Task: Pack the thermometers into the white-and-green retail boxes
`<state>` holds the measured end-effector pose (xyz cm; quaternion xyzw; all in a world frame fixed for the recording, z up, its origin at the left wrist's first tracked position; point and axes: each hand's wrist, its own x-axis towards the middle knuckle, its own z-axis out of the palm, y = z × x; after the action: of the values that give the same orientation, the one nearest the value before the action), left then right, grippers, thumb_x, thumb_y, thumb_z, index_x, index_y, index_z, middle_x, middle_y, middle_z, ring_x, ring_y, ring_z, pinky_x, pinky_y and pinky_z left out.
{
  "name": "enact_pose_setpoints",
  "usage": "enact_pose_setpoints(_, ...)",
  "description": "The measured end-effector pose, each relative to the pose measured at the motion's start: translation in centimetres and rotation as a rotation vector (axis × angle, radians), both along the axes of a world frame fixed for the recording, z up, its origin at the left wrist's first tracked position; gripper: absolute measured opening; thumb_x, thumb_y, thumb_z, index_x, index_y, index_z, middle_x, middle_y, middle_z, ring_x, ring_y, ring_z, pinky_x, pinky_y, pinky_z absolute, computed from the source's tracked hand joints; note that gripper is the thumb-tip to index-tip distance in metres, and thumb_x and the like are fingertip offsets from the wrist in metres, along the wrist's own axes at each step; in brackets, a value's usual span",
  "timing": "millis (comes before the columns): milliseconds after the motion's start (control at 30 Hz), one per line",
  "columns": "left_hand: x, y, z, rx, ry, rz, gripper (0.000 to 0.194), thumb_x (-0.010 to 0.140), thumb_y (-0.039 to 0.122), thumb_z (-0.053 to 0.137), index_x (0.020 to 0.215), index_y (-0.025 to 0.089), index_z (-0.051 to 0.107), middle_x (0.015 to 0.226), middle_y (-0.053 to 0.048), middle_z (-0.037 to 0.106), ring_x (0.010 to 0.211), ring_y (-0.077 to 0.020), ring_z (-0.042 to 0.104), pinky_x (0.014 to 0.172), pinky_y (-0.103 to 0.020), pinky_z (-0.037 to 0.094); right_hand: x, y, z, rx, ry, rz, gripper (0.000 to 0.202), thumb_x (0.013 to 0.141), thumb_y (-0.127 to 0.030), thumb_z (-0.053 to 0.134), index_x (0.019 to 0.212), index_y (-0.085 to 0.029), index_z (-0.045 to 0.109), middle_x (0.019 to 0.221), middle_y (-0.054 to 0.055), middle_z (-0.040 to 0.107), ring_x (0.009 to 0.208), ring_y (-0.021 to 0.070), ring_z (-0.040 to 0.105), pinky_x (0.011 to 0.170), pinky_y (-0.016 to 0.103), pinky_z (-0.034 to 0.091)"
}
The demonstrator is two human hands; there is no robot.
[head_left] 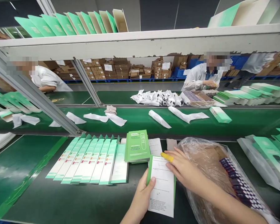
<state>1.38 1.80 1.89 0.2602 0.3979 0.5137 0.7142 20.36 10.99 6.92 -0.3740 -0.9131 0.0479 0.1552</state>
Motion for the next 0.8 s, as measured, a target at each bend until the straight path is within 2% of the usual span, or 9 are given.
enact_pose_setpoints(67, -0.2, 0.0, 0.2, -0.023, 0.056, 0.004, 0.060, 0.087, 0.045, 0.068, 0.139, 0.020, 0.052, 0.127, -0.013, 0.069, 0.109, -0.0313, 0.068, 0.082, -0.037, 0.055, 0.6, 2.3, 0.3, -0.085, -0.115, -0.112, 0.036, 0.104, -0.026, 0.034, 0.130, -0.022, 0.059, 0.132, 0.005, 0.065, 0.126, 0.0200, 0.056, 0.118, 0.044, 0.030)
enact_pose_setpoints(133, -0.3, -0.1, 0.4, -0.053, 0.079, 0.013, 0.067, 0.086, 0.047, 0.069, 0.142, 0.019, 0.048, 0.125, -0.014, 0.070, 0.105, -0.0315, 0.070, 0.080, -0.038, 0.055, 1.3, 5.5, 0.2, -0.123, -0.235, -0.281, 0.037, 0.104, -0.025, 0.033, 0.127, -0.017, 0.061, 0.130, 0.010, 0.065, 0.123, 0.0227, 0.057, 0.115, 0.044, 0.030)
enact_pose_setpoints(200, -0.5, -0.2, 0.6, -0.088, 0.071, 0.027, 0.073, 0.084, 0.047, 0.070, 0.145, 0.018, 0.042, 0.124, -0.015, 0.070, 0.102, -0.0317, 0.071, 0.079, -0.039, 0.055, 1.7, 8.7, -0.6, -0.159, -0.320, -0.391, 0.034, 0.102, -0.027, 0.044, 0.125, -0.010, 0.061, 0.122, 0.017, 0.068, 0.118, 0.0290, 0.060, 0.110, 0.050, 0.034)
enact_pose_setpoints(300, -0.8, -0.4, 0.4, -0.138, 0.042, 0.041, 0.077, 0.084, 0.045, 0.071, 0.148, 0.019, 0.037, 0.123, -0.015, 0.071, 0.102, -0.0320, 0.071, 0.078, -0.039, 0.056, 1.7, 11.6, -2.4, -0.242, -0.409, -0.438, 0.041, 0.094, -0.036, 0.061, 0.128, -0.013, 0.058, 0.120, 0.014, 0.066, 0.113, 0.0297, 0.061, 0.103, 0.054, 0.041)
enact_pose_setpoints(400, -0.9, -0.5, 0.2, -0.156, 0.019, 0.057, 0.080, 0.084, 0.044, 0.072, 0.150, 0.019, 0.034, 0.123, -0.015, 0.071, 0.102, -0.0319, 0.071, 0.077, -0.038, 0.056, 1.2, 12.5, -4.0, -0.310, -0.443, -0.456, 0.045, 0.093, -0.039, 0.063, 0.132, -0.018, 0.054, 0.130, 0.010, 0.058, 0.113, 0.0268, 0.060, 0.097, 0.051, 0.048)
enact_pose_setpoints(533, -1.0, -0.4, 0.1, -0.156, -0.009, 0.081, 0.084, 0.082, 0.044, 0.074, 0.151, 0.018, 0.034, 0.124, -0.016, 0.071, 0.104, -0.0324, 0.071, 0.078, -0.038, 0.056, 0.8, 12.5, -4.8, -0.377, -0.402, -0.483, 0.044, 0.093, -0.036, 0.063, 0.132, -0.018, 0.053, 0.133, 0.011, 0.055, 0.111, 0.0263, 0.060, 0.093, 0.049, 0.051)
enact_pose_setpoints(700, -1.0, -0.3, 0.2, -0.165, -0.002, 0.090, 0.085, 0.083, 0.041, 0.073, 0.153, 0.019, 0.031, 0.124, -0.015, 0.071, 0.105, -0.0334, 0.070, 0.082, -0.041, 0.055, 1.5, 12.7, -5.2, -0.436, -0.215, -0.439, 0.040, 0.093, -0.034, 0.064, 0.128, -0.017, 0.055, 0.126, 0.010, 0.060, 0.107, 0.0247, 0.062, 0.091, 0.047, 0.053)
enact_pose_setpoints(800, -1.0, -0.2, 0.2, -0.168, -0.003, 0.103, 0.080, 0.084, 0.039, 0.072, 0.152, 0.020, 0.033, 0.124, -0.015, 0.071, 0.103, -0.0329, 0.071, 0.086, -0.043, 0.054, 2.3, 13.0, -4.7, -0.454, -0.038, -0.417, 0.036, 0.092, -0.030, 0.064, 0.124, -0.015, 0.057, 0.113, 0.009, 0.065, 0.099, 0.0234, 0.065, 0.089, 0.045, 0.053)
